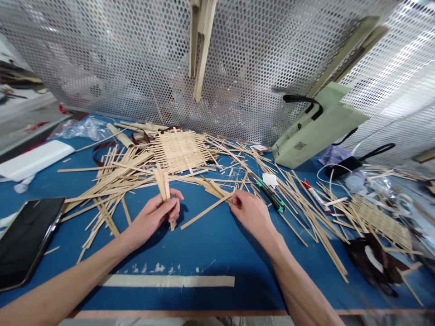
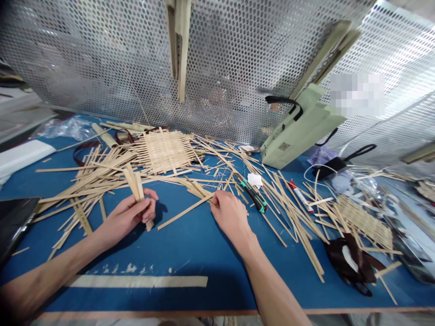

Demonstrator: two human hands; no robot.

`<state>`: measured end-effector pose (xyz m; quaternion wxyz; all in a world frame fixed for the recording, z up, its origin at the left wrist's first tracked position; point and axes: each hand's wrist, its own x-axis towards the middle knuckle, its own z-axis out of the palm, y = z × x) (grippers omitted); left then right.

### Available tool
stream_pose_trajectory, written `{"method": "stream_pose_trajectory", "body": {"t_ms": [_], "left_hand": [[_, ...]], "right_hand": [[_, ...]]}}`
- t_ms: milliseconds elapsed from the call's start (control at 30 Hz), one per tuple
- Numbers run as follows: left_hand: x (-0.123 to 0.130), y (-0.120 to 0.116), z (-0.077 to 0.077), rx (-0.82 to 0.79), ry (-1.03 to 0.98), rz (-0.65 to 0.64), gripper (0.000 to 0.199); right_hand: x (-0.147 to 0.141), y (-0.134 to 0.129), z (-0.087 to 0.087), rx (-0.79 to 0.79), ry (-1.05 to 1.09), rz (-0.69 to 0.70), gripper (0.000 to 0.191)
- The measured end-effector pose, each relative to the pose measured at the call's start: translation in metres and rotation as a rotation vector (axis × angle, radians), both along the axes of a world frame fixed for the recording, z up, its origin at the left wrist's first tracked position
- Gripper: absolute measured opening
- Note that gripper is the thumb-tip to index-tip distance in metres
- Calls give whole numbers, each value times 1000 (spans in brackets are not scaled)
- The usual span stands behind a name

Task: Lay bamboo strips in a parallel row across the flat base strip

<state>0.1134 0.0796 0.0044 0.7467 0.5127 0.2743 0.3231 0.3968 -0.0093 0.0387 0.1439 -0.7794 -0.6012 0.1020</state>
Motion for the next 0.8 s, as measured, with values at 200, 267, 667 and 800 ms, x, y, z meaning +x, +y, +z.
{"method": "stream_pose_trajectory", "body": {"t_ms": [200,267,667,800], "left_hand": [[-5,-1,-4,-1,-35,42,25],[-5,-2,-4,-6,-41,37,27],[11,-5,0,-61,-54,-12,34],[14,-3,3,-74,-51,14,40]], "right_hand": [[0,-3,-1,48,12,9,15],[0,-3,-3,77,45,2,14],[8,0,-7,236,110,-11,16],[2,1,-11,262,95,51,16]]}}
